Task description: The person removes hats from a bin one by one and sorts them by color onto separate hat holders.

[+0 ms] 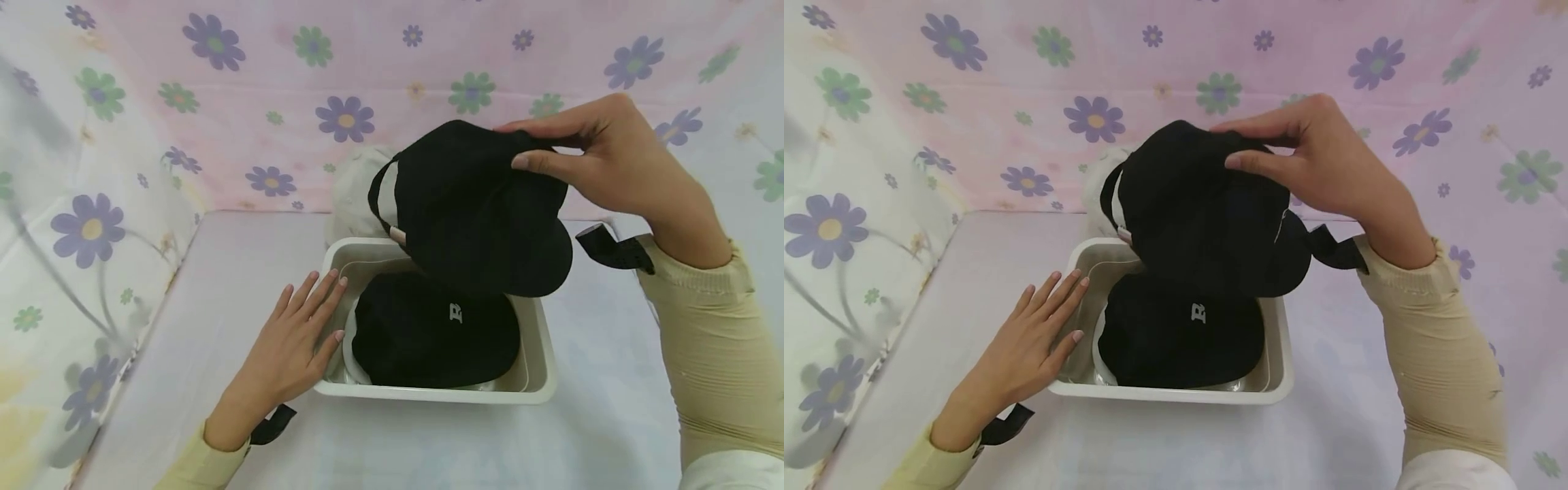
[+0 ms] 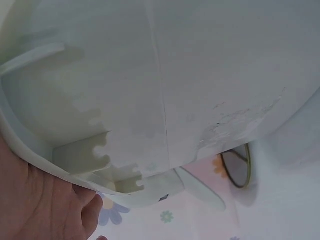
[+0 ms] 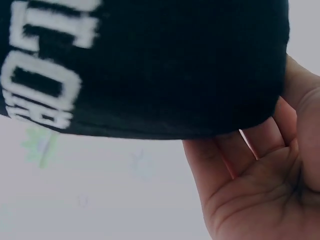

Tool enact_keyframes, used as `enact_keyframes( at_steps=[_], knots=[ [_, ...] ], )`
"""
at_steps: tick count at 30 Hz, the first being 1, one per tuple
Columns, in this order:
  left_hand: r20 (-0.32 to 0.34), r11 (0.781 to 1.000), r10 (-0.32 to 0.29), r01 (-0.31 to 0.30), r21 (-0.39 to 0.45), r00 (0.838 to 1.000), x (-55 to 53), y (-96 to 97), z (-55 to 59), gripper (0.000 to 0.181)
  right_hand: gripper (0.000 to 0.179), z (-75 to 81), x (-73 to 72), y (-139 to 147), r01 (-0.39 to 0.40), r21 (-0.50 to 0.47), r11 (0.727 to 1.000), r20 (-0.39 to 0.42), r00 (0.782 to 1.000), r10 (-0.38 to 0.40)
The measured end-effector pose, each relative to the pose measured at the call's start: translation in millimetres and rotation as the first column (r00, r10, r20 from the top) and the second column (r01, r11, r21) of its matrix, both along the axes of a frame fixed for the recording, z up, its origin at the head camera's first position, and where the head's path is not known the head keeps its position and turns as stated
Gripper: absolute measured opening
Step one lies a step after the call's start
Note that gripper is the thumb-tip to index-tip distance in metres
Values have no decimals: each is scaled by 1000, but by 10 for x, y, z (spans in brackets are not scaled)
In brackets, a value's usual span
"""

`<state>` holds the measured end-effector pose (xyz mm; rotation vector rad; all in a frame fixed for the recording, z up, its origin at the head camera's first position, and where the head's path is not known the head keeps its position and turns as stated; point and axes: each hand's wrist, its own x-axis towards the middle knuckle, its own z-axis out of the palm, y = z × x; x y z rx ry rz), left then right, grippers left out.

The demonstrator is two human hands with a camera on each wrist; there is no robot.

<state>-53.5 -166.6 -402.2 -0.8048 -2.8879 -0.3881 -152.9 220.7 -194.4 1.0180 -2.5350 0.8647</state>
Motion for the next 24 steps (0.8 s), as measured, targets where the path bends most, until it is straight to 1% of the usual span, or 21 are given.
enact_keyframes(
  at_steps=[5,9,14,17,19,24],
  knots=[
    [0,1000,-5,5,15,1000,-10,6,2,68,36,97,-150,164,116,35,993,-41,993,-115],
    [17,1000,0,0,19,1000,-8,9,9,67,35,109,-285,272,161,32,986,-49,986,-159],
    [5,1000,-3,3,20,1000,-7,15,0,67,35,49,-475,375,199,14,980,-26,980,-198],
    [-6,1000,-4,5,22,1000,-15,17,-5,67,35,8,-579,416,227,36,973,18,974,-228],
    [-1,1000,-3,3,24,1000,-18,16,-4,67,35,-29,-644,427,236,54,970,48,970,-239],
    [13,1000,-1,1,24,1000,-19,11,1,67,34,-190,-807,437,201,67,977,81,975,-206]
  ],
)
